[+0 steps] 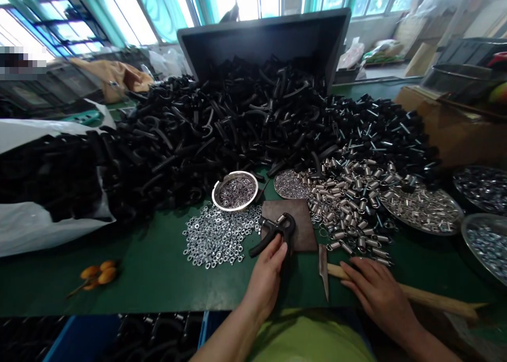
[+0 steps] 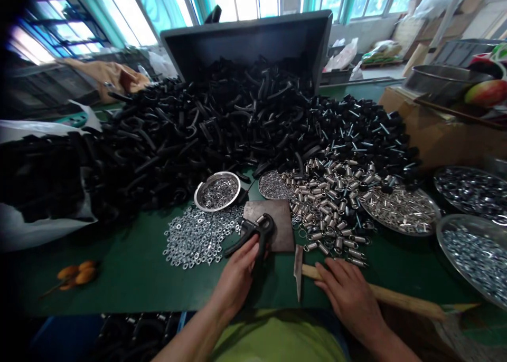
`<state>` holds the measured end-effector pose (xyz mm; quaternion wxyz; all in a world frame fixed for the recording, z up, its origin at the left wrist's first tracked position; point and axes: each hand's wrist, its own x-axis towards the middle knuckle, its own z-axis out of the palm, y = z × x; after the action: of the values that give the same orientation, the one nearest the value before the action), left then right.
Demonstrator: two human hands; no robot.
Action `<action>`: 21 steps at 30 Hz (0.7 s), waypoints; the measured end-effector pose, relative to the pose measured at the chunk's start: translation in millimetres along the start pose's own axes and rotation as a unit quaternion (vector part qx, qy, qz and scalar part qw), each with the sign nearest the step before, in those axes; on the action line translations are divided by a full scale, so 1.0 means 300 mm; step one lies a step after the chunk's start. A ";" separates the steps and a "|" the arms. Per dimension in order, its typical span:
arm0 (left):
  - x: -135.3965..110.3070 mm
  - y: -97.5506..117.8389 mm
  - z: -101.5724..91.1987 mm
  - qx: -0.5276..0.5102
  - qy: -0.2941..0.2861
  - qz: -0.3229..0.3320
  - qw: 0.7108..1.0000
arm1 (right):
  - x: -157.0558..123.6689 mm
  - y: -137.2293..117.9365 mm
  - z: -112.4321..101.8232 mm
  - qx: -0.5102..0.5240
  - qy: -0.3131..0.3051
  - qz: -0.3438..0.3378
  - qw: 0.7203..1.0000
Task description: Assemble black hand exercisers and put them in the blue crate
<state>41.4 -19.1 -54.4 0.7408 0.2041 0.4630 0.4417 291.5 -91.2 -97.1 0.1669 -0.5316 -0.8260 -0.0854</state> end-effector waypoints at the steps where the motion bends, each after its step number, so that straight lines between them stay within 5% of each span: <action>1: -0.019 -0.003 0.008 0.011 -0.006 0.003 1.000 | 0.023 0.000 -0.001 0.011 0.001 -0.005 1.000; 5: -0.054 0.054 0.020 0.176 -0.069 0.052 0.981 | 0.202 0.016 -0.016 0.076 0.000 -0.007 0.997; 7: -0.005 0.115 0.023 0.311 -0.088 0.150 0.934 | 0.344 0.041 -0.009 0.093 -0.010 0.027 0.995; 11: 0.234 0.241 0.044 0.576 -0.015 0.342 0.742 | 0.649 0.101 0.059 0.043 -0.099 0.068 0.992; 15: 0.481 0.310 0.088 0.757 0.029 0.349 0.552 | 0.843 0.128 0.148 0.025 -0.129 0.077 0.988; 17: 0.555 0.318 0.109 0.784 0.033 0.338 0.521 | 0.883 0.128 0.179 0.022 -0.145 0.081 0.986; 21: 0.622 0.306 0.128 0.790 0.028 0.323 0.520 | 0.893 0.132 0.210 0.034 -0.162 0.104 0.981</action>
<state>65.7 190.5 -64.8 0.0684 0.8289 0.5445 0.1084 214.2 173.1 -59.0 0.0569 -0.6153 -0.7848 0.0471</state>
